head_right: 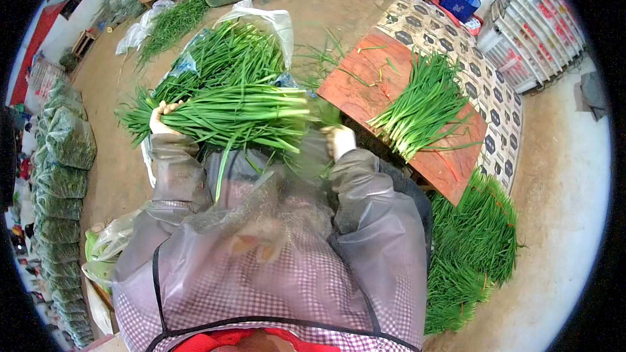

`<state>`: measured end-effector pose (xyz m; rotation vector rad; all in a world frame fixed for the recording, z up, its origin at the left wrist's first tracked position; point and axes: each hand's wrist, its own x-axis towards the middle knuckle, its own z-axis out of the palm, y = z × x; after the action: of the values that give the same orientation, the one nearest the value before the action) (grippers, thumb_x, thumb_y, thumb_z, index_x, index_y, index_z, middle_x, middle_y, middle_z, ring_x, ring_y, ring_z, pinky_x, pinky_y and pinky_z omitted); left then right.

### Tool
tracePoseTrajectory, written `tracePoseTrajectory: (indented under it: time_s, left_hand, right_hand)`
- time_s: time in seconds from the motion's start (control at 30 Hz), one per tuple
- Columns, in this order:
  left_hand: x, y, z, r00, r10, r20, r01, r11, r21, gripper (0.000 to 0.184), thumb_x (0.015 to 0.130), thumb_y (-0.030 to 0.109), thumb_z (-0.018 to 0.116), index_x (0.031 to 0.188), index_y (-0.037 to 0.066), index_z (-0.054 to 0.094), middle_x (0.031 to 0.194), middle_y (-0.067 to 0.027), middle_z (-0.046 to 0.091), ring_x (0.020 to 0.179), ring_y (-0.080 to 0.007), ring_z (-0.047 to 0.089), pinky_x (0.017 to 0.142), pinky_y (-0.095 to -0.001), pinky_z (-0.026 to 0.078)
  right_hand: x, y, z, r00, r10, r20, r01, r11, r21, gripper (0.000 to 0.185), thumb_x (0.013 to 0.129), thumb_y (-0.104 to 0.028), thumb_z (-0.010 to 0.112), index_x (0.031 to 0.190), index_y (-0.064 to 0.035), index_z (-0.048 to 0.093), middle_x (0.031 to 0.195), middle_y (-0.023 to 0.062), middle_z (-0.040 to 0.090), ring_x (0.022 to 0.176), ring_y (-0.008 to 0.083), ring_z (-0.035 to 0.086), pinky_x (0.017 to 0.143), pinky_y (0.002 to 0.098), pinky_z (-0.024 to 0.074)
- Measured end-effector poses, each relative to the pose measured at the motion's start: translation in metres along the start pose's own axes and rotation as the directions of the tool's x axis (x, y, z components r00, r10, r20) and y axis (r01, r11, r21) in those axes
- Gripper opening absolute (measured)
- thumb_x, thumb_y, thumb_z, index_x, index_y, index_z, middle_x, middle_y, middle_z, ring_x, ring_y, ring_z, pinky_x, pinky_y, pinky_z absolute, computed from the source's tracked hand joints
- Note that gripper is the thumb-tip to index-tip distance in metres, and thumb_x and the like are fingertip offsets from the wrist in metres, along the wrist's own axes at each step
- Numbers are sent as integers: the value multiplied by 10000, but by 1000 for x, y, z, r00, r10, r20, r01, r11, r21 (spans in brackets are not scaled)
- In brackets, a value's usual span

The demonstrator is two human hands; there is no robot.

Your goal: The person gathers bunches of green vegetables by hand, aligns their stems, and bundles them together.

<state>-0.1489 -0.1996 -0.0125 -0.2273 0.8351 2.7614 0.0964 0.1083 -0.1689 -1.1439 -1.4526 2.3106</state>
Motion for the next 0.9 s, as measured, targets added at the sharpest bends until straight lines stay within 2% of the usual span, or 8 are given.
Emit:
tracePoseTrajectory:
  time_s: [0.13,0.33,0.43,0.53,0.7,0.77,0.8,0.9]
  left_hand:
    - [26,5,-39,995,99,-28,-100,995,-12,161,785,93,523,653,101,430,600,-13,456,659,-193,520,883,-421,486]
    - [17,-3,-31,994,108,-4,-108,994,17,136,766,74,525,671,98,430,606,-15,452,651,-197,512,917,-418,466]
    - [20,-5,-37,992,123,15,-124,992,25,127,776,90,502,669,102,433,597,-8,459,652,-205,520,935,-440,455]
    - [15,-12,-35,992,107,67,-110,993,41,121,767,95,512,676,103,433,603,-6,464,659,-197,517,957,-428,422]
    - [20,-17,-43,984,127,123,-133,990,42,112,748,79,533,728,91,423,601,-9,457,650,-199,514,946,-437,426]
    - [21,-15,-43,984,116,135,-119,993,20,120,730,56,531,743,84,415,599,-19,453,649,-207,515,944,-449,435]
    - [21,-16,-44,987,118,113,-118,993,-1,120,729,55,530,744,83,414,598,-18,451,648,-208,514,945,-450,435]
    - [-13,-15,-6,960,98,263,-63,989,-135,143,741,36,529,726,96,400,637,-9,441,688,-174,497,919,-406,435]
  right_hand:
    - [-24,-8,-4,997,-5,-82,31,947,320,293,968,-259,454,821,-50,598,524,-79,358,381,56,262,346,248,198]
    - [-107,-92,120,934,-196,299,271,933,-237,349,824,-292,715,1034,-19,658,722,9,608,584,75,517,542,246,418]
    - [-77,-83,142,815,-518,260,476,343,-810,685,814,-649,561,1023,-1,642,758,156,666,694,264,652,638,373,506]
    - [-72,-105,153,895,-266,359,385,50,-922,766,800,-738,455,900,-15,687,821,183,678,786,324,663,686,417,514]
    - [-32,-86,152,831,-434,347,428,103,-898,558,841,-561,572,870,-16,687,737,150,669,671,284,663,617,397,519]
    - [-31,-78,159,955,-243,171,285,912,-294,336,856,-356,642,892,-22,643,630,91,623,468,182,558,441,313,435]
    - [-33,-73,151,959,-71,273,55,996,65,207,849,-213,675,916,-28,610,577,16,562,380,65,409,362,225,317]
    - [-65,-71,156,738,105,667,-319,925,208,255,945,-212,518,957,26,608,572,5,510,378,69,347,376,214,267]
